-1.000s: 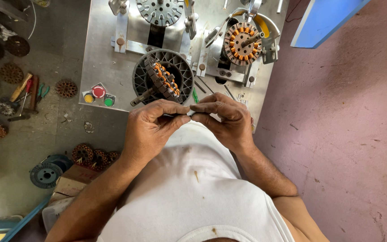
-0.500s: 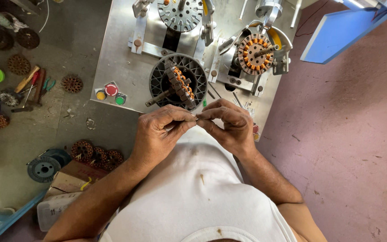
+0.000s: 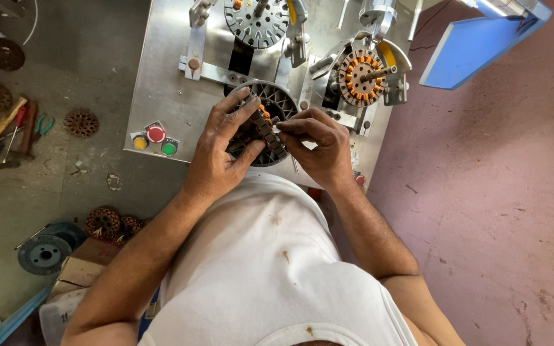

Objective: The person inserts small white insulating pieces into the slots of a motor stator, using a green-handled screwdriver to press them into place. The person works on one stator at a time, rotating it to access different slots.

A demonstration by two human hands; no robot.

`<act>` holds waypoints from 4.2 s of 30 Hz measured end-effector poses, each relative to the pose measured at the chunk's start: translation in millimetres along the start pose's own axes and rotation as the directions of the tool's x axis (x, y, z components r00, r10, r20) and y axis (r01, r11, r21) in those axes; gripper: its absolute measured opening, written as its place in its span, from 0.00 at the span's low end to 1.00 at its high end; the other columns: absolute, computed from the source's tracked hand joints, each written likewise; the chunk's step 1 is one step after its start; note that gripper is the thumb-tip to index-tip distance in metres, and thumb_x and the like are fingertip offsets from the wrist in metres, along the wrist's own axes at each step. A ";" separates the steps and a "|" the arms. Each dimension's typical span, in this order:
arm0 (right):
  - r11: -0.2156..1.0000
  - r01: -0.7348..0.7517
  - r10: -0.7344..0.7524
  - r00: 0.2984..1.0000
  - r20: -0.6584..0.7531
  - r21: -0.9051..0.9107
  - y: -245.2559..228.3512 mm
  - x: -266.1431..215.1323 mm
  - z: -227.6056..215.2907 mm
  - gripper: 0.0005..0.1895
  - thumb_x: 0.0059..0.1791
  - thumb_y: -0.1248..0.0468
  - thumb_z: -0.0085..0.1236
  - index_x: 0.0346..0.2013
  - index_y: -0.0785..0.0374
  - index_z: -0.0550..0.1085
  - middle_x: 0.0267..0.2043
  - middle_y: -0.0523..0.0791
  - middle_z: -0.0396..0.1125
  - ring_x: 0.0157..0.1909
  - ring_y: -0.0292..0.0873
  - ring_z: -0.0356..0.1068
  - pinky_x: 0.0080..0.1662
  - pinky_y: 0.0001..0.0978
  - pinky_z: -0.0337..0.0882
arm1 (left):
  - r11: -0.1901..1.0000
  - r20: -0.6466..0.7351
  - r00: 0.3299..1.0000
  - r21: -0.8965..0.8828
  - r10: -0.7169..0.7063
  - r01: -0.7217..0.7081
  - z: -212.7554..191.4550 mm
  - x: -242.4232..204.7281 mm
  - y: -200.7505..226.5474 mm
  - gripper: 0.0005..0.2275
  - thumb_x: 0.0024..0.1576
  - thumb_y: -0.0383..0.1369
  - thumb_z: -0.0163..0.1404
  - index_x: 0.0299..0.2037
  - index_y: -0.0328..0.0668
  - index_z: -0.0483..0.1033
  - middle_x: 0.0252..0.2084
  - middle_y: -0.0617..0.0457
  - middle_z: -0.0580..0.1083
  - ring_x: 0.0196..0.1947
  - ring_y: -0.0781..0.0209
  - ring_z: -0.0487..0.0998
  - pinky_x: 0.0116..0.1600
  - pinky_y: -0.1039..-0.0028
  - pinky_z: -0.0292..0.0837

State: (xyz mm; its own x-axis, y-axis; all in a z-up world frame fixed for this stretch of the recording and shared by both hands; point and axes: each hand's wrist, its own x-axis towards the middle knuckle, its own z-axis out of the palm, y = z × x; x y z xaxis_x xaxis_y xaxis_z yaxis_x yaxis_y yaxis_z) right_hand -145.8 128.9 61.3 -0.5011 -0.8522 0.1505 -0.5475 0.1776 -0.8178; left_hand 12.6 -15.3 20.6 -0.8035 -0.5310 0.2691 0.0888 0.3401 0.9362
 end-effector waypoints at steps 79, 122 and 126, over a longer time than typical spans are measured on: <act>0.900 0.188 0.133 0.743 0.656 -0.394 -7.0 93.5 -23.1 0.07 0.44 0.62 0.72 0.32 0.58 0.80 0.32 0.39 0.75 0.34 0.38 0.77 0.41 0.35 0.77 | 0.731 -0.002 0.857 -0.524 -0.515 0.438 14.1 -0.3 -16.0 0.06 0.52 0.21 0.64 0.37 0.35 0.83 0.35 0.49 0.83 0.34 0.67 0.83 0.41 0.78 0.85; 0.735 -0.361 0.487 0.870 0.075 -0.574 174.7 -80.9 46.0 0.23 0.43 0.62 0.74 0.43 0.67 0.70 0.32 0.53 0.77 0.34 0.51 0.76 0.37 0.46 0.75 | 1.000 0.050 0.999 -0.019 -0.009 0.010 -9.2 -3.3 -15.7 0.40 0.51 0.29 0.61 0.75 0.50 0.54 0.72 0.41 0.57 0.75 0.40 0.61 0.75 0.49 0.69; 0.711 -0.545 0.608 0.794 -0.001 -0.445 177.0 -85.8 51.7 0.18 0.45 0.66 0.68 0.43 0.67 0.68 0.30 0.53 0.77 0.29 0.48 0.77 0.35 0.42 0.76 | 0.999 0.093 0.995 -0.022 -0.027 0.029 4.1 -1.5 -21.8 0.57 0.45 0.52 0.71 0.78 0.53 0.39 0.77 0.36 0.47 0.76 0.30 0.54 0.70 0.42 0.67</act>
State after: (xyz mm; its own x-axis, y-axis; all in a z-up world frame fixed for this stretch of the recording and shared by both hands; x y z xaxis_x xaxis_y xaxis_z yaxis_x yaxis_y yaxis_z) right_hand -165.0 208.0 -125.0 -0.7315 -0.5683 -0.3766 -0.4143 0.8092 -0.4165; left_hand 9.5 -18.7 -1.2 -0.8571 -0.4650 0.2218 0.0788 0.3073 0.9484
